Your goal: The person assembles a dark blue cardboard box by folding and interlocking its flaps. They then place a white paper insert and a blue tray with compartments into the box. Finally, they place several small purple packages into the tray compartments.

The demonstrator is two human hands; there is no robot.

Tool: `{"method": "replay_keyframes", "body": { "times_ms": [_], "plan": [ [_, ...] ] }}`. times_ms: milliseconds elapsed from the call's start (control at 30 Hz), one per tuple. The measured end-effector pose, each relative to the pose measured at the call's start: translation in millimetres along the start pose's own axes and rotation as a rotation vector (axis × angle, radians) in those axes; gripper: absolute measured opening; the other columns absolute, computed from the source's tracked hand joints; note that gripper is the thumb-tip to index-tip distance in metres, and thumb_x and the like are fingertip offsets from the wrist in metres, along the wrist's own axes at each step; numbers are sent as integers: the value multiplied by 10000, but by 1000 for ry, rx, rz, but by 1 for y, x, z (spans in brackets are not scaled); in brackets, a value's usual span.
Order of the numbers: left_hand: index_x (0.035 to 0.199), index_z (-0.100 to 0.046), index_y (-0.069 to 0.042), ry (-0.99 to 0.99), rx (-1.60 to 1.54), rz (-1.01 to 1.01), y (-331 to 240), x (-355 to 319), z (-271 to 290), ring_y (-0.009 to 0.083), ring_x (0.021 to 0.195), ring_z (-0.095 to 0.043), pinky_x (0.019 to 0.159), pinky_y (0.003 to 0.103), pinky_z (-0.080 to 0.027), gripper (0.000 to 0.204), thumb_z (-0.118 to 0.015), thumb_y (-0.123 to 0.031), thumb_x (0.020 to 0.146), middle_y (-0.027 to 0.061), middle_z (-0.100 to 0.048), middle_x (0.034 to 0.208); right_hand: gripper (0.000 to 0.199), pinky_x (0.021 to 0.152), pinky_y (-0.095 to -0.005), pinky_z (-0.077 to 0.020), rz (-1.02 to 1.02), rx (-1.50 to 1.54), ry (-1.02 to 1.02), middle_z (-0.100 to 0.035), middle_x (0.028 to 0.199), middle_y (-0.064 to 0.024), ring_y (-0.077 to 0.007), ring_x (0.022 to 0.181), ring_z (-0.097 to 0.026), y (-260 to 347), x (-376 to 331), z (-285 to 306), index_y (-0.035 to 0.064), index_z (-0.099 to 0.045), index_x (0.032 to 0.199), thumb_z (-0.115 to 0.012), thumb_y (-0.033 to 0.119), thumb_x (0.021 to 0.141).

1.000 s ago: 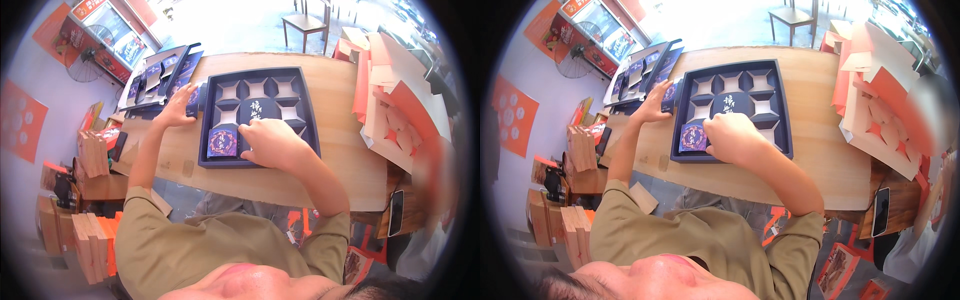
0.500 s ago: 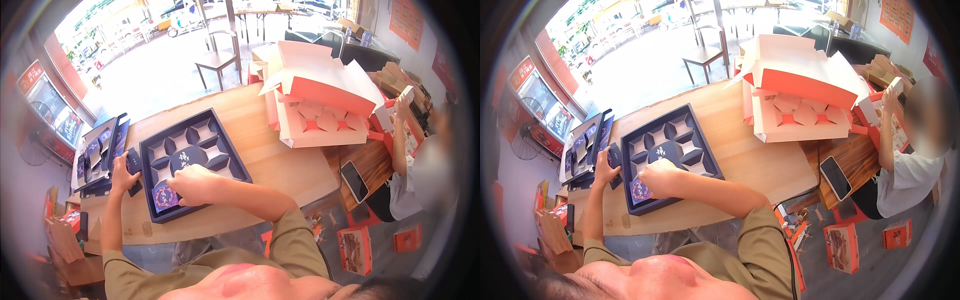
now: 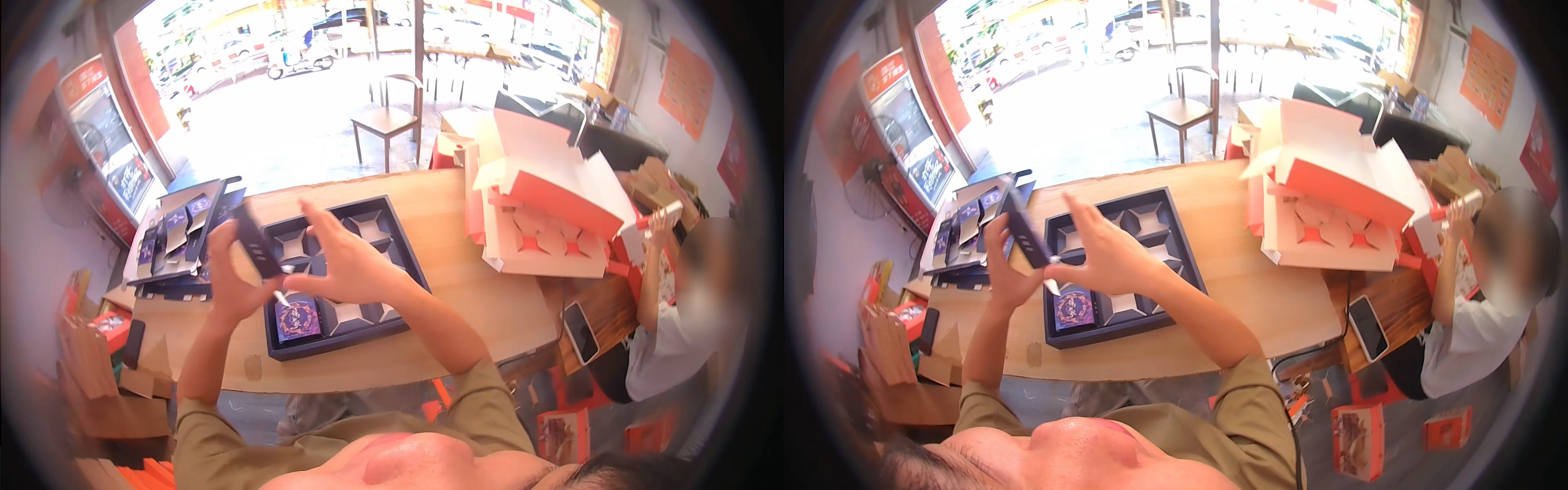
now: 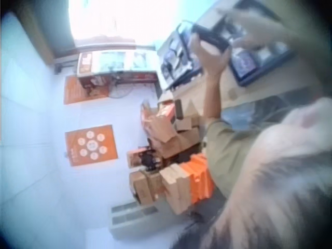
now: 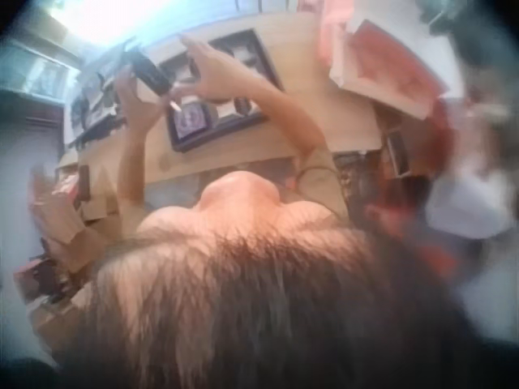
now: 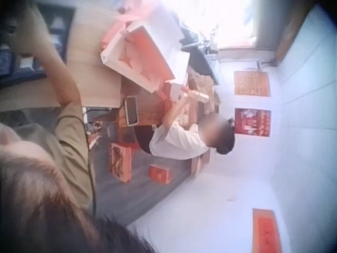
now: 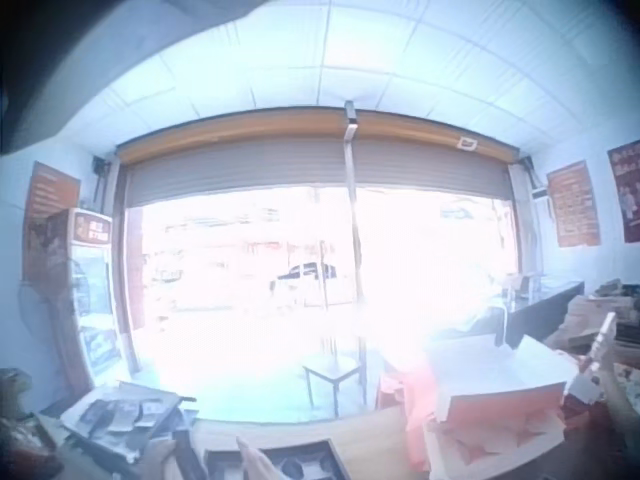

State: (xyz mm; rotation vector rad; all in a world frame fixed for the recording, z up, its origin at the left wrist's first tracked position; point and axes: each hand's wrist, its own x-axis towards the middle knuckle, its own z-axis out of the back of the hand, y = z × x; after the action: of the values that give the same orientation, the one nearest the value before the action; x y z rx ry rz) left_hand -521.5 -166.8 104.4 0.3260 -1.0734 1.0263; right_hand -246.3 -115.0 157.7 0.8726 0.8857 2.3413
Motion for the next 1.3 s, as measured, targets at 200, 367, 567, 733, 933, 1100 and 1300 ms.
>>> {"method": "replay_keyframes", "body": {
  "times_ms": [200, 367, 567, 733, 933, 1100, 1300],
  "plan": [
    [1439, -565, -51, -135, -111, -392, -51, 58, -23, 474, 1297, -582, 1064, 576, -527, 954, -1012, -238, 617, 245, -537, 1433, 1006, 1125, -416, -512, 139, 783, -57, -511, 1589, -200, -274, 1384, -577, -7, 44, -13, 21, -118, 1757, -769, 152, 1001],
    [1428, -578, -72, -34, -307, -456, -52, 63, -28, 476, 1301, -613, 1094, 621, -512, 907, -998, -287, 654, 233, -575, 1408, 1124, 1192, -404, -438, 175, 883, -18, -540, 1536, -133, -218, 1393, -532, -11, 40, -10, 86, -124, 1768, -819, 111, 884],
    [1412, -594, -63, -65, -351, -526, -39, 58, -36, 448, 1311, -609, 1092, 598, -512, 776, -937, -232, 737, 225, -589, 1419, 1240, 1204, -443, -442, 169, 915, -161, -561, 1526, -137, -264, 1422, -562, -30, 45, -18, 65, -147, 1749, -894, 234, 773],
    [1606, -391, -33, -114, -425, -162, -28, 51, -28, 410, 1438, -504, 1161, 540, -440, 1000, -927, -281, 799, 246, -462, 1593, 1252, 1196, -447, -448, 189, 995, -115, -572, 1509, -111, -266, 1429, -562, -44, 50, -27, 62, -165, 1744, -912, 252, 757],
    [1557, -435, -17, 244, -710, 83, -9, 61, -25, 411, 1368, -561, 1167, 467, -447, 939, -906, -234, 775, 244, -524, 1480, 1283, 1172, -421, -459, 121, 915, -198, -558, 1511, -109, -243, 1404, -566, -51, 58, -37, 45, -187, 1735, -964, 350, 762],
    [1537, -450, -12, 68, -634, 106, 0, 60, -35, 389, 1310, -613, 1105, 464, -502, 892, -886, -163, 774, 231, -573, 1424, 1131, 1144, -414, -483, 169, 602, -457, -529, 1508, -151, -262, 1368, -582, -54, 60, -45, 23, -231, 1696, -935, 281, 849],
    [1543, -455, 1, -85, -436, 109, 8, 53, -60, 327, 1101, -731, 917, 435, -597, 815, -849, -144, 844, 192, -677, 1251, 683, 1059, -413, -546, 303, 473, -614, -436, 1595, -224, -312, 1286, -657, -53, 59, -70, 14, -338, 1574, -694, -11, 991]
  ]
}}
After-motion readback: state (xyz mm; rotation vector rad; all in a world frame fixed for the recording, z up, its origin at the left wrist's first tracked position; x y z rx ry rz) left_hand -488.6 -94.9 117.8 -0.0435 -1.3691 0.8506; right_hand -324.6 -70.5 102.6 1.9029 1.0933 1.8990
